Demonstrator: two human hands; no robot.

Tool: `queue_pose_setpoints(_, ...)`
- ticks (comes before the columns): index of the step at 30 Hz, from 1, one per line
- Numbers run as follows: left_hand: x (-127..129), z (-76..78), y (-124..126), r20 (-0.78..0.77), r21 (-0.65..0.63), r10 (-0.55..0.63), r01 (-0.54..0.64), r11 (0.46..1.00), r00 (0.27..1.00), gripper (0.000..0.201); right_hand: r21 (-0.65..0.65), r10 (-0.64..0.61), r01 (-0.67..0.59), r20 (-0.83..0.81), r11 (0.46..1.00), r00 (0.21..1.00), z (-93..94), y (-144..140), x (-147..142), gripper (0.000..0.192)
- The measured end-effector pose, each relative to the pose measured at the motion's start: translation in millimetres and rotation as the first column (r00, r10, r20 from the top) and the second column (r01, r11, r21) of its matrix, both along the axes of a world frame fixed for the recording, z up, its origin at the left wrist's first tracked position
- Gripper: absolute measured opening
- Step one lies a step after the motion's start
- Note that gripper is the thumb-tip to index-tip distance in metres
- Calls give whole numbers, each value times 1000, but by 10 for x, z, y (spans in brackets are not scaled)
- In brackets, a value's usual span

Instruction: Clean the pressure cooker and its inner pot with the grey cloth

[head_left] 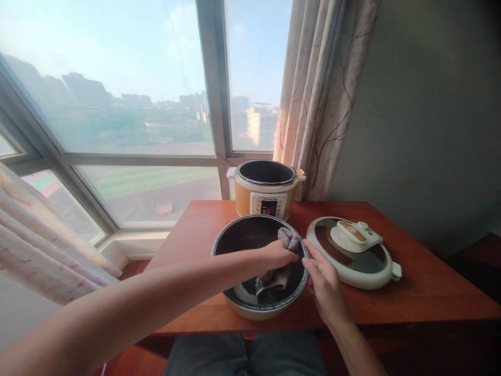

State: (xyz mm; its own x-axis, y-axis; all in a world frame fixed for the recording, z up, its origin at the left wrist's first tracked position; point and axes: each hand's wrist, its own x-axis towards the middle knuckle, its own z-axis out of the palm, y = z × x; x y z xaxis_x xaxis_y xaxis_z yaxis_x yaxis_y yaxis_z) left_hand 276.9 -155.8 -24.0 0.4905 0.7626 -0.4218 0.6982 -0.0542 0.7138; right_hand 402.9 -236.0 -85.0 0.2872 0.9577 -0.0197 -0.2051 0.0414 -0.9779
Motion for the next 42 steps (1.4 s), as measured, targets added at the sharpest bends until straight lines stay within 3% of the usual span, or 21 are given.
queue_pose_setpoints(2, 9, 43, -29, -135, 64, -94, 103, 993, 986, 42, -6, -12, 12, -17, 1000, 1000, -27, 48, 29, 76)
queue_pose_setpoints(4, 2, 83, -66, -255, 136, -242, 283, 949, 936, 39, -9, -19, 19, -59, 1000, 998, -52, 117, 70, 75)
queue_pose_setpoints(8, -57, 135, -121, -452, 198, -499, 629, 752, 739, 42, 28, -39, 45, -170, 999, 985, -59, 302, 177, 69)
queue_pose_setpoints(13, -247, 164, -35, -526, 123, -650, 805, 581, 549, 36, 35, -76, 83, -185, 996, 980, 7, 496, 305, 70)
queue_pose_setpoints(16, -354, 171, 45, -495, 68, -720, 848, 526, 486, 33, 26, -70, 76, -177, 997, 982, 20, 553, 321, 66)
queue_pose_setpoints(18, -373, 170, 56, -456, 66, -734, 842, 535, 502, 35, 35, -112, 120, -177, 992, 978, 3, 566, 293, 57)
queue_pose_setpoints(20, -335, 157, 33, -431, 129, -692, 798, 588, 579, 36, 52, -166, 177, -173, 983, 971, -24, 570, 249, 47)
queue_pose_setpoints(24, -154, 65, -19, -281, 213, -483, 544, 811, 829, 25, 76, -155, 169, -166, 983, 974, -64, 579, 185, 45)
queue_pose_setpoints(27, -28, -36, 17, -8, 33, -184, 184, 982, 983, 20, 61, -148, 159, -157, 985, 976, -71, 587, 190, 50)
queue_pose_setpoints(29, 26, -88, 71, 198, -119, 120, -98, 988, 973, 21, 58, -130, 138, -125, 989, 984, -72, 584, 204, 49)
queue_pose_setpoints(31, 59, -119, 125, 341, -211, 352, -294, 932, 872, 22, 66, -107, 114, -97, 991, 990, -71, 577, 212, 48)
queue_pose_setpoints(32, 70, -126, 146, 376, -223, 413, -351, 909, 830, 23, 67, -102, 108, -89, 992, 991, -71, 573, 213, 48)
queue_pose_setpoints(34, 86, -129, 169, 383, -194, 430, -384, 903, 817, 26, 68, -104, 110, -85, 992, 991, -69, 568, 208, 48)
queue_pose_setpoints(36, 97, -114, 165, 329, -125, 355, -332, 935, 875, 33, 70, -106, 113, -93, 991, 990, -68, 568, 201, 47)
queue_pose_setpoints(40, 118, -42, 96, 109, 87, 106, -115, 989, 988, 46, 83, -101, 110, -103, 990, 990, -78, 583, 195, 47)
queue_pose_setpoints(42, 112, 5, 40, -40, 230, -67, 74, 970, 997, 50, 81, -101, 110, -113, 991, 989, -85, 591, 194, 46)
